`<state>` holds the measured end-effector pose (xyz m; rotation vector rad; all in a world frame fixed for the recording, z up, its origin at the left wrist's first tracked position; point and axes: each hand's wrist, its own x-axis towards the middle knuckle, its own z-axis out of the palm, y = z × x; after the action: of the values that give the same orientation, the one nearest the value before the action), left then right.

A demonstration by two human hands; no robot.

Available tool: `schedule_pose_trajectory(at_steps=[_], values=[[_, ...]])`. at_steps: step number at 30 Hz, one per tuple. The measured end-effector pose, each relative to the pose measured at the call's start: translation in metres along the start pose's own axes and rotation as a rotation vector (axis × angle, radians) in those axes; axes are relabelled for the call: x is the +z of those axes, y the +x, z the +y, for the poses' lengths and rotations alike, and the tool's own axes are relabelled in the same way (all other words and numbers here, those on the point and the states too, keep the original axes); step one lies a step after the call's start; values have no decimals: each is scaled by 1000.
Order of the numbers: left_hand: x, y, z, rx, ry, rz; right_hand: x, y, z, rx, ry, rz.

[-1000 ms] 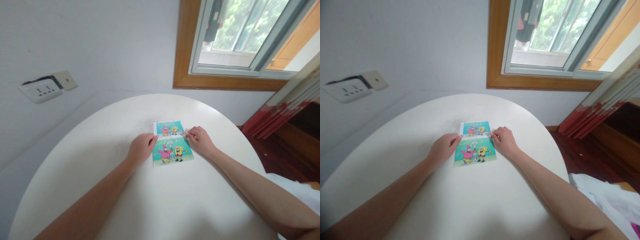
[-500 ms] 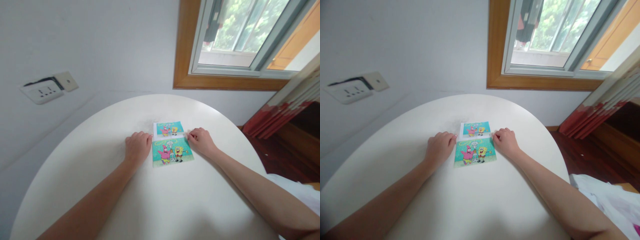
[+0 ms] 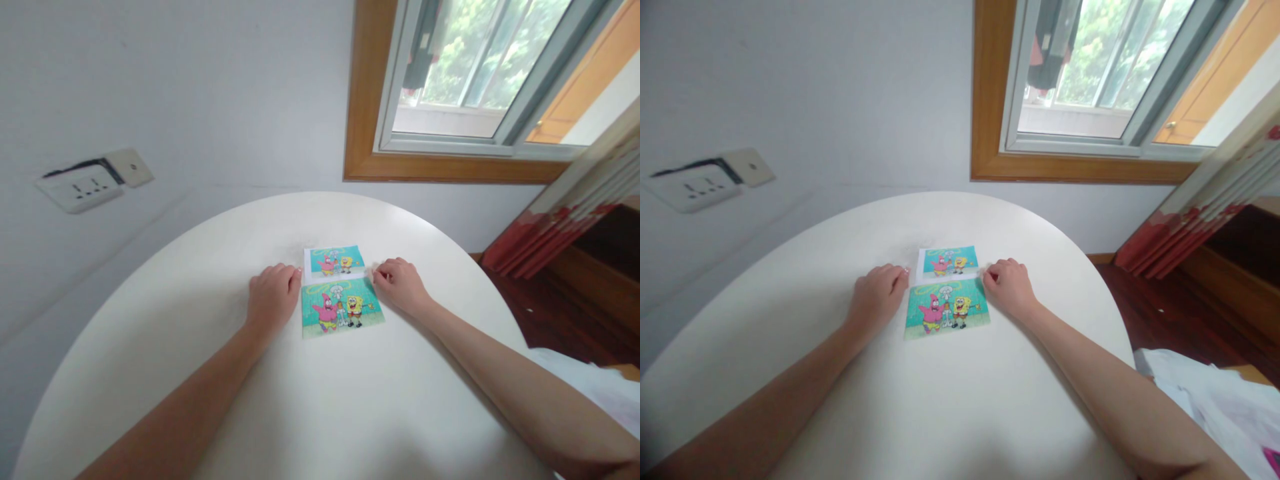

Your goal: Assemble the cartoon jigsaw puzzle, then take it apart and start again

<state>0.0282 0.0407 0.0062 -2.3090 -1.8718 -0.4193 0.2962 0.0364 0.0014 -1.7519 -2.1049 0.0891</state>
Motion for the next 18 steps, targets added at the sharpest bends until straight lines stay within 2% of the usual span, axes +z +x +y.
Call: schedule_pose_trajectory(at_steps=[4,8,10,12,15,18], values=[[-1,-1,3,33,4,-18,0,-1,-2,-21,-17,6],[-8,-1,1,31,12,65,-8,2,2,8,-51,40],[-14,0,-4,38,-14,35,-13,2,3,9,-66,-2],[-19,2,-10,48,-95,-96,-18,1,2,13,-36,-90],[-26,2,-20,9,-307,-368,-24,-3,-4,50,64,-178],[-30,-1,-25,-27,-453,-500,-30,-7,-11,77,40,-199]])
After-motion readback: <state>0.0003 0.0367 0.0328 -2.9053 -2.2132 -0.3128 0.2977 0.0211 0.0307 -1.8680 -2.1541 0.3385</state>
